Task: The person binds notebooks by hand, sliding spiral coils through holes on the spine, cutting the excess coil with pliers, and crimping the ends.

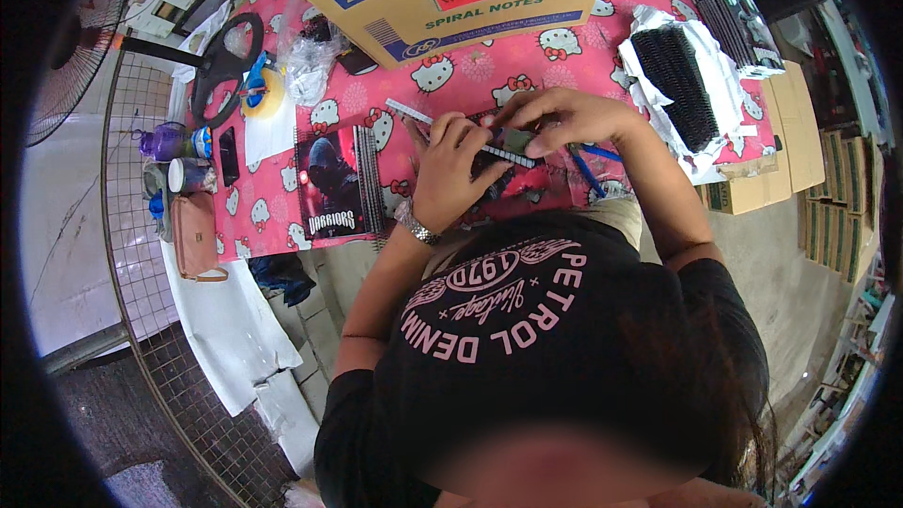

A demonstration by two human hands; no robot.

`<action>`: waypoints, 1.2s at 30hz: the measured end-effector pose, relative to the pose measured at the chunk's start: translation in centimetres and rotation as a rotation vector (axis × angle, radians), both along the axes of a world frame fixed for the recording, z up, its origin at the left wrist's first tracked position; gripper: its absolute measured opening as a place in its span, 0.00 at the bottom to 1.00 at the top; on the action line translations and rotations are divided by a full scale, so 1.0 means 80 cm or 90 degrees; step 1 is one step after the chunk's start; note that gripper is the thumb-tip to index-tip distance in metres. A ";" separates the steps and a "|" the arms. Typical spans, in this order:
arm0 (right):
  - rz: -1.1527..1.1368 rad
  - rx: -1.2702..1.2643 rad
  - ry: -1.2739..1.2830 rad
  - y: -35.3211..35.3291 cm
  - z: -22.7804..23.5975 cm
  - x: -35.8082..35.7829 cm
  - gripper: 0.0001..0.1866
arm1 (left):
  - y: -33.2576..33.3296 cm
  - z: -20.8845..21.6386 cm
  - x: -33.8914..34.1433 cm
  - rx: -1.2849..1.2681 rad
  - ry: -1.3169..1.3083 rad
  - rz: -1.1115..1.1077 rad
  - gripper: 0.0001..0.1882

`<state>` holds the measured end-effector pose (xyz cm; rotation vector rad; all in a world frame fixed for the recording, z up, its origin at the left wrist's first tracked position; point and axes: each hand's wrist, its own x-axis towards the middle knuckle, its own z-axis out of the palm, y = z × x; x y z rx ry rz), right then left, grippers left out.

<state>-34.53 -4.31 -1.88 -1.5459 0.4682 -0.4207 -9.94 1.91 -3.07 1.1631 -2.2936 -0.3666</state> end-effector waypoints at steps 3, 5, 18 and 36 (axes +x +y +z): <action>0.021 0.047 -0.129 -0.001 0.000 0.001 0.26 | 0.000 -0.001 0.001 -0.010 -0.018 0.012 0.21; 0.008 0.011 -0.109 0.000 0.002 0.004 0.26 | 0.000 -0.001 0.002 -0.009 -0.022 0.014 0.21; -0.057 0.011 -0.055 -0.010 0.003 0.021 0.23 | -0.017 0.004 0.026 -0.008 -0.054 0.039 0.21; 0.020 0.040 -0.105 -0.022 0.013 0.036 0.21 | -0.024 -0.003 0.037 -0.030 0.008 0.038 0.20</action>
